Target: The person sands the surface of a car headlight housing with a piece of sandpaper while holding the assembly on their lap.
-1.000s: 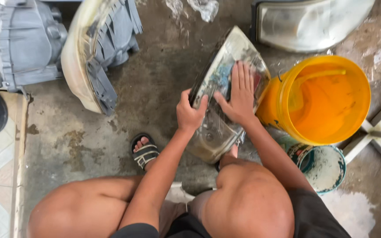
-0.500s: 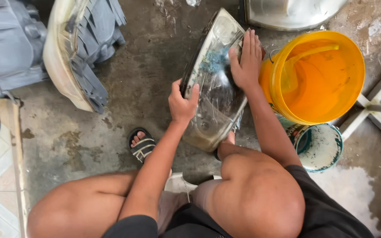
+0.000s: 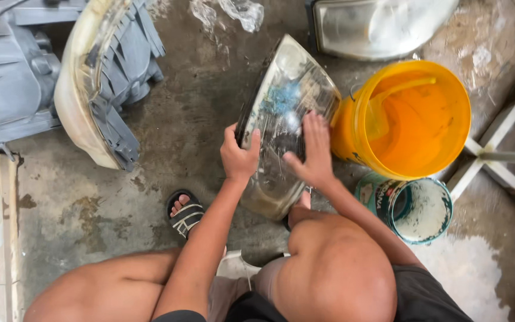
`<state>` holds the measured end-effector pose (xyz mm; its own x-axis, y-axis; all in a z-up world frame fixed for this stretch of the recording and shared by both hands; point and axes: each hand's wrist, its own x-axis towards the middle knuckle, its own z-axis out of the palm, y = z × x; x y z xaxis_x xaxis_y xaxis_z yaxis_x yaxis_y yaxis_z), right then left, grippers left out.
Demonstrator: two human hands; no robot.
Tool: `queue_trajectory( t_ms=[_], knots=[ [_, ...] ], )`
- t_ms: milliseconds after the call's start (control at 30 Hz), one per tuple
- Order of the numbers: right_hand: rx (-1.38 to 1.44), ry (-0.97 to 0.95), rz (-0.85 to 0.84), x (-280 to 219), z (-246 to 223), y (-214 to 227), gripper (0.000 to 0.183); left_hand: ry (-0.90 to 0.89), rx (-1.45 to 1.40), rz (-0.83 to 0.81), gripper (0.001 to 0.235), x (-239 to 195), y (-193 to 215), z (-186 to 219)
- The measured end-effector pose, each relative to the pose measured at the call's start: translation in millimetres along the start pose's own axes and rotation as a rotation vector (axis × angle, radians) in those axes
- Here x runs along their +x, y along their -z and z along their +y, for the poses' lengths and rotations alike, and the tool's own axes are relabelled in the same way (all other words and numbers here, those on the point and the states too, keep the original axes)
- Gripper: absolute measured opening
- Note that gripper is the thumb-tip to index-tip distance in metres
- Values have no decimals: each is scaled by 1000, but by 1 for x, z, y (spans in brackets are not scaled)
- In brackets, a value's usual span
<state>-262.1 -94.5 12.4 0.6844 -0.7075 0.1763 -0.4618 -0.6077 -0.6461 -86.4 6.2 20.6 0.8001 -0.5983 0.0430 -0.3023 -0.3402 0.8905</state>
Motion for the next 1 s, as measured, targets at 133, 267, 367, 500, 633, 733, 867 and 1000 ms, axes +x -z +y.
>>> queue_trajectory(
  t_ms=[133,267,367,500,633,733,867,1000],
  knots=[
    [23,-228,2,33,88,-5,73,-12,62,43,56,-12,-6,-15],
    [31,-91,-25,4,7,10,92,-30,20,40,51,4,-3,-3],
    [69,-112,-61,27,70,-3,89,-5,26,0,55,6,-4,-10],
    [148,-194,47,39,42,10,77,-17,65,6,56,8,-9,-14],
    [150,-90,-58,2,12,0,104,58,51,-49,56,3,1,-1],
    [69,-169,15,43,57,2,85,37,30,-79,62,-3,-1,-6],
    [56,-133,8,20,11,5,91,24,24,-73,56,-1,0,-3],
    [-23,16,7,47,18,14,86,34,53,-75,58,-1,-1,-5]
  ],
)
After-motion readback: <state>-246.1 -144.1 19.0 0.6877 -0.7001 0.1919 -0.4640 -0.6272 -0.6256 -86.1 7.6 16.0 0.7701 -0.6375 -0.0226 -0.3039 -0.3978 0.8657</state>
